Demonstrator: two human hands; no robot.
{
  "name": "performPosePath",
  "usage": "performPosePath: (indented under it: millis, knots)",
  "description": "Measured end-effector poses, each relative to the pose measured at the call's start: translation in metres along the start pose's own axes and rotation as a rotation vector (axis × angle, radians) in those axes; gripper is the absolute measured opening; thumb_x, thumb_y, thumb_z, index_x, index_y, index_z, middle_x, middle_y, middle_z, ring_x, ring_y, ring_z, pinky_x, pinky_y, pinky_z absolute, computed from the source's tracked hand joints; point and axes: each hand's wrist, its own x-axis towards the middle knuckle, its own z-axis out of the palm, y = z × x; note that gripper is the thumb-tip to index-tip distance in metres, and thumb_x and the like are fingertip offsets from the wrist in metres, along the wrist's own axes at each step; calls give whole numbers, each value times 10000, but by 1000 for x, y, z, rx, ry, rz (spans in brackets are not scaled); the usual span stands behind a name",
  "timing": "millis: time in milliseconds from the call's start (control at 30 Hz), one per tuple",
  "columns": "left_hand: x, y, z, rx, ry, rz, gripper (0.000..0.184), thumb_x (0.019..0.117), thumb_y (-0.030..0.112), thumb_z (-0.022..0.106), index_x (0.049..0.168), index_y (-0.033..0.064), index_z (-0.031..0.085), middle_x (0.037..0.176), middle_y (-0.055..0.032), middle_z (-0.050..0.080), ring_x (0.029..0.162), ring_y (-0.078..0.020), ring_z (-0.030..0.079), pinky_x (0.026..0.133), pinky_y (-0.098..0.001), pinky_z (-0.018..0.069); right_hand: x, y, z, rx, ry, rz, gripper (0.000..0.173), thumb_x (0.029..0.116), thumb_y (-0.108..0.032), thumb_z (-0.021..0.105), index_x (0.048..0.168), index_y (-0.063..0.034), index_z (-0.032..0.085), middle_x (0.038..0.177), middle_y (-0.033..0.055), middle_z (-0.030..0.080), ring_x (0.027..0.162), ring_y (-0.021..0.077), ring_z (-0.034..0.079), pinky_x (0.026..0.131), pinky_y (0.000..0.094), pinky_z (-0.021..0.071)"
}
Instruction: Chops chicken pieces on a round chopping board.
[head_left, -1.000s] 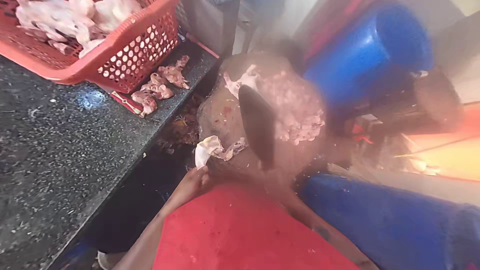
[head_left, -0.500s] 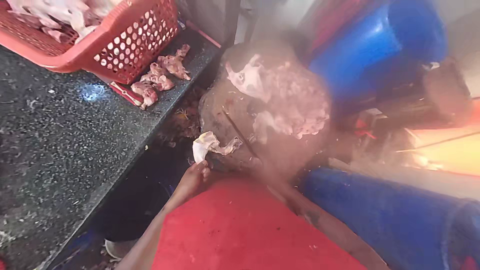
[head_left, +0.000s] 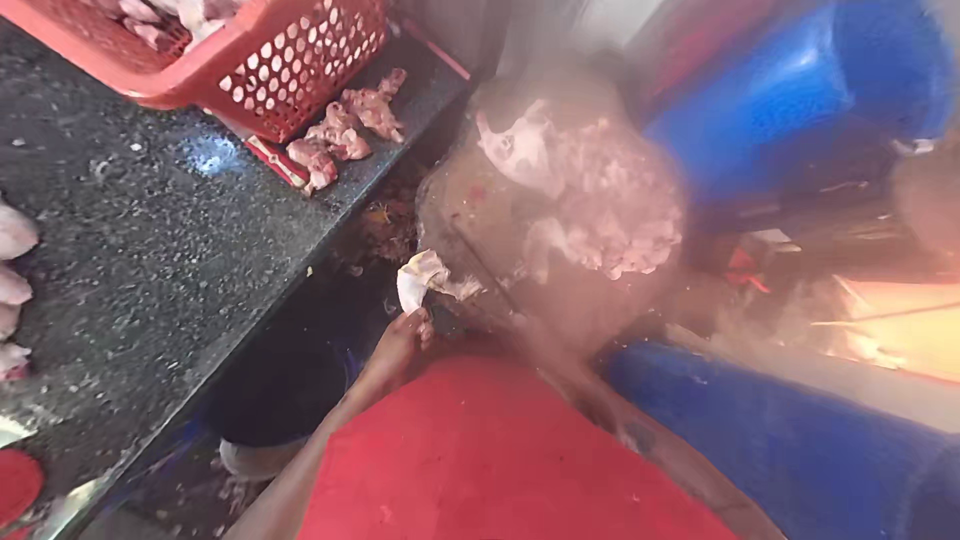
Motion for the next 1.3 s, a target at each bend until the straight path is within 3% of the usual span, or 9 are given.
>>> performPosePath:
  millis: [133,267,433,600,733,833,900,1167,1300]
  knots:
    - [0,-8,4,-22,17,-27,262,1131,202,327,1024,70,526,654,42,529,547,-52,517,549,-204,482,-7,-4,12,279,24,-237,727,1034,-671,293,1075,-15,604,737,-40,492,626,34,481,605,246,470]
    - [0,-11,2,69,-16,26,239,1119,208,347,1028,82,530,647,52,521,534,-51,489,528,-219,452,8,34,23,362,-208,97,533,1119,-439,215,1054,-48,571,747,-9,460,615,102,459,598,308,443]
    - [-8,16,30,168,-199,118,203,1109,224,382,1073,97,536,680,70,508,564,-45,478,551,-219,446,-1,39,-24,350,124,216,552,1116,-454,228,1068,-37,586,699,6,472,548,133,454,532,347,453]
    - [57,-1,89,67,-161,120,320,1135,288,333,1085,39,528,734,-6,579,574,-103,552,559,-259,515,-24,-60,-98,569,494,-387,649,965,-785,310,901,-177,529,594,-122,408,468,7,385,440,207,374]
    - [90,-9,102,181,-41,-75,349,1138,345,328,1214,35,469,768,-21,563,559,-106,518,543,-257,481,-23,-87,-71,746,554,-783,635,847,-874,423,817,-273,628,664,-155,559,618,-37,543,588,177,474]
    - [85,-2,98,168,-65,-107,341,1136,354,332,1224,53,467,755,-9,555,555,-98,513,533,-249,475,10,-6,-10,200,402,-343,681,1075,-549,305,1085,33,659,830,92,638,767,129,624,758,340,560]
    - [79,-1,84,210,-81,-86,345,1138,342,329,1246,55,486,751,-4,551,560,-95,508,535,-249,468,27,8,-2,62,127,58,582,1111,-460,303,1192,17,628,934,157,637,838,254,634,822,475,541]
    - [33,-2,22,789,-258,-162,460,1123,406,342,1158,34,611,846,-42,587,715,-131,552,713,-356,497,5,-33,-16,509,387,-395,754,920,-830,327,968,-112,550,659,-122,427,528,-24,398,494,190,392]
    - [31,0,15,635,-364,-208,497,1118,455,319,1106,77,641,828,-6,579,710,-97,546,697,-328,495,32,22,6,208,167,53,559,1117,-428,282,1051,22,607,724,47,514,610,152,514,615,360,498]
